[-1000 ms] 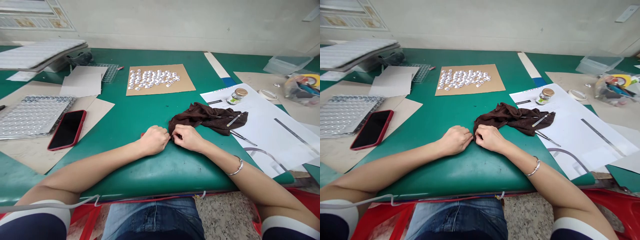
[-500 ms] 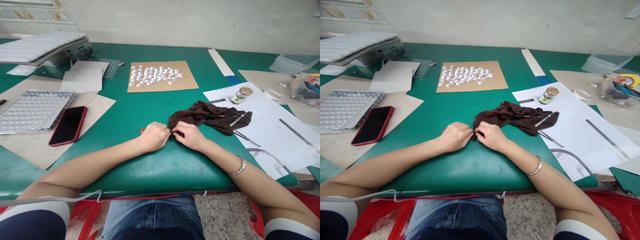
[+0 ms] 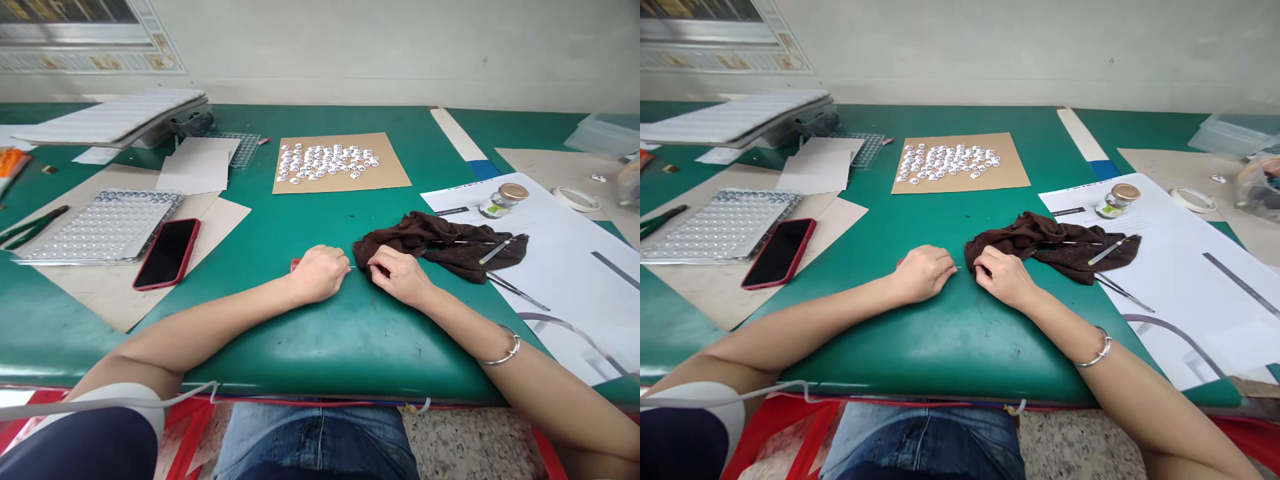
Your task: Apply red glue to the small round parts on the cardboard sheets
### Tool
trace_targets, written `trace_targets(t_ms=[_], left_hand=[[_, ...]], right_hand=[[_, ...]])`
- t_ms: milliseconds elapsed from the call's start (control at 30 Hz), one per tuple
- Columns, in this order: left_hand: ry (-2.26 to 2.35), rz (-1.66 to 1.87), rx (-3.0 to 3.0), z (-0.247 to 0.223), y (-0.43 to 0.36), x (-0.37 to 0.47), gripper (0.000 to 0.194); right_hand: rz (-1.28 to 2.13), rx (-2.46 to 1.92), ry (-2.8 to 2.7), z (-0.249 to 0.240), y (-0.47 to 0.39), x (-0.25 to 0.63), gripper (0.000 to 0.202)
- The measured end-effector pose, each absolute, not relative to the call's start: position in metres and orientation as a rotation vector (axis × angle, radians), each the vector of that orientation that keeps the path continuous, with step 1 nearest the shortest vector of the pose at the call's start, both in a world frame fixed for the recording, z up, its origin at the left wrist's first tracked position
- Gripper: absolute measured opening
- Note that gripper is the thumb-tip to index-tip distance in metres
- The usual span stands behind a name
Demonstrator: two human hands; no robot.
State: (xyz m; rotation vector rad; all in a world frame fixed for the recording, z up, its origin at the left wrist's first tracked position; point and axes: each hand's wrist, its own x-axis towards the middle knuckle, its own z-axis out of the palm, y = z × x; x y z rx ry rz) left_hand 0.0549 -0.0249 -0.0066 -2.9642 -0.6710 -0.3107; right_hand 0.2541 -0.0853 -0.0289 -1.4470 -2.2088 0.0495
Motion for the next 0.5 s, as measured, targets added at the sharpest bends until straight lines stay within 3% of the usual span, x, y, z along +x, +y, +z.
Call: trace_targets(t_ms=[133,500], left_hand=[[-0.61,-0.274,-3.0,-0.004,-0.031,0.058,0.026],[-0.595,-0.229,-3.013,-0.007,-0.036,0.06,0.023]], right_hand=[[0.136,-1.328,-2.238,-0.027,-0.088,0.248,0.019],[-0.188,-1.399,-2.335,-0.027,-0.094,0.235,0.019]])
